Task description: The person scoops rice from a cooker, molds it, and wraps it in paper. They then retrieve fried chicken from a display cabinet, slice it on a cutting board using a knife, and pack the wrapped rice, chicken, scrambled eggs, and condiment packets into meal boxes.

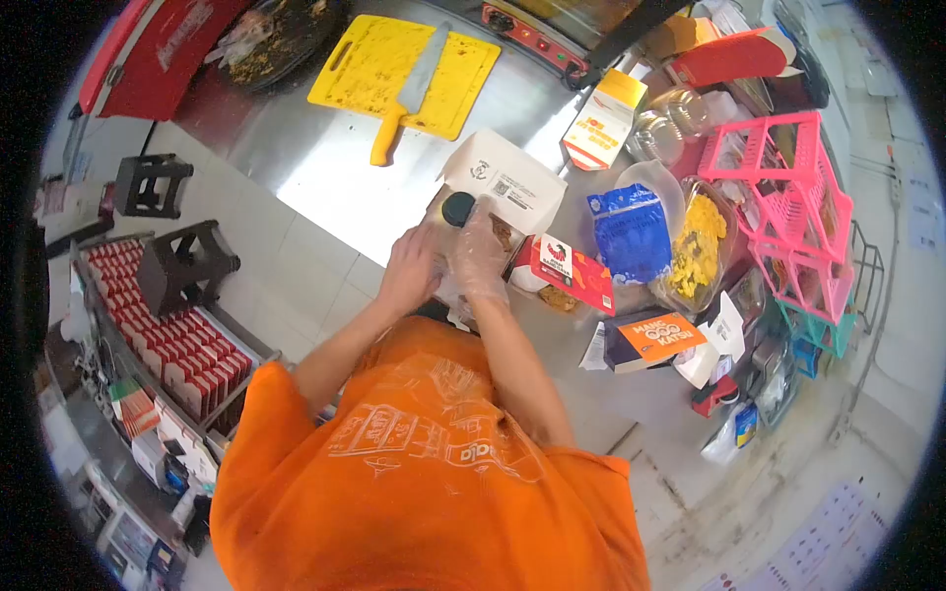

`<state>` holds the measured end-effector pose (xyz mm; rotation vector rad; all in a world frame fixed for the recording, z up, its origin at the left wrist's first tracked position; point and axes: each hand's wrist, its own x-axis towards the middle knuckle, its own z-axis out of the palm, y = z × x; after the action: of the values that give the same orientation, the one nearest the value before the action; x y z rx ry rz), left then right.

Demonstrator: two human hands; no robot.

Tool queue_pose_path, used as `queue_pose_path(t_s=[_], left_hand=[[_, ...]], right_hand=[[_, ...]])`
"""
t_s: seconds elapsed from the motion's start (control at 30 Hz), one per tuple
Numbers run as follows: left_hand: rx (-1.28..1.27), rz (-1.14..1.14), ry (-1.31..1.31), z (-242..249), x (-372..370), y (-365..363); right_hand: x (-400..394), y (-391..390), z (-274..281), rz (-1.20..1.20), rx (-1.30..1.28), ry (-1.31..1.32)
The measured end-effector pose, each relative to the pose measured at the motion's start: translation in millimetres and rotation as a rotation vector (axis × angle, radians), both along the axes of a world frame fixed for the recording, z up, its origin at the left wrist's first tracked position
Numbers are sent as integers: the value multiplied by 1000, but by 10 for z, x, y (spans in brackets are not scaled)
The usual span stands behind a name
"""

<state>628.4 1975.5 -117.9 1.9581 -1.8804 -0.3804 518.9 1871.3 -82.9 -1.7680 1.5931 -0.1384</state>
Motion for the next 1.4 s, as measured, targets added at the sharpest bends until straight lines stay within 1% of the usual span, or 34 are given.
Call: queue_pose_path(t_s=[0.07,0.1,0.13,0.17,0.2,0.23,0.27,0.33,0.37,0.4,0.43,0.5,0.53,0.57,0.6,0.63,0.67,0.7,0.73,0.77,0.8,0.87,0.9,0.97,1.03,1.07,1.1,1.13,1.17,1.2,1.23,1.3,1.33,1.4], left_hand=[[3,107,256,85,44,313],[33,150,305,8,113,507],[64,184,360,-79,188,702],[79,302,373,-71,198,845],[80,343,359,-392,290,1141],[147,346,301,-520,364,1328],[183,392,360,-549,391,1445],[271,408,379,-541,410,1519],[342,411,350,-492,389,1491],[352,409,382,-546,351,1434],[360,411,409,-584,317,1363],[341,411,425,-631,169,1170],[318,408,418,-640,57,1062],[297,409,411,-667,-49,993],[174,399,469,-888,-116,1007],[153,444,487,-985,-176,1068],[130,503,503,-1031,-279,1161],[105,566,514,-1026,-420,1259],[177,605,497,-919,-616,1375],[250,642,475,-766,-830,1484],[281,636,456,-732,-1046,1622],[383,597,404,-790,-1364,2066],[443,563,370,-813,-1475,2262],[473,544,404,-593,-1773,2482],[445,618,375,-745,-1783,2963],[441,651,364,-685,-1868,2995],[528,688,322,-610,-1898,3023],[617,727,282,-389,-2040,2964],[701,770,248,-278,-2172,2913],[700,796,384,-340,-2171,2871],[690,771,378,-269,-2197,2863],[645,673,266,-223,-2257,2743],[620,657,250,-208,-2253,2684],[530,690,332,-216,-2219,2445]], right_hand=[[-73,5,187,-122,-103,-111],[-186,38,272,-188,-155,-156],[-428,49,251,-241,-324,-324],[-607,-3,479,-373,-416,-525],[-882,-121,607,-481,-465,-518],[-1231,-226,756,-593,-524,-507],[-1633,-309,976,-605,-484,-340],[-2460,-554,1407,-552,-321,-251],[-2919,-667,1240,-675,-262,-368],[-3051,-793,1557,-622,-166,-231],[-3446,-931,1236,-438,-381,-88],[-4039,-1169,886,-358,-14,311],[-4280,-1232,507,-344,-32,281],[-4386,-1288,394,-206,-47,328],[-4486,-1340,289,-70,-71,369],[-4567,-1388,406,202,-90,481],[-4805,-1437,284,102,-381,300],[-5126,-1535,353,-66,-355,73],[-5518,-1593,468,-240,-317,-160],[-5927,-1703,533,-299,-559,-5],[-6526,-1893,304,-454,-479,155],[-7269,-2154,-40,-677,-429,308],[-7377,-2182,-101,-597,-466,332],[-7479,-2295,-228,-443,-552,363],[-7680,-2482,-649,-262,-756,384],[-7781,-2531,-778,-289,-608,410],[-7880,-2572,-892,-314,-459,437],[-8029,-2629,-1053,-392,-408,415],[-8175,-2749,-1173,-463,-364,392],[-8291,-2891,-1283,-531,-327,368],[-8311,-2928,-1260,-539,-402,299],[-8231,-2804,-1016,-551,-527,154],[-7962,-2800,-837,-515,-328,259],[-7963,-2718,-1029,-231,-422,396]])
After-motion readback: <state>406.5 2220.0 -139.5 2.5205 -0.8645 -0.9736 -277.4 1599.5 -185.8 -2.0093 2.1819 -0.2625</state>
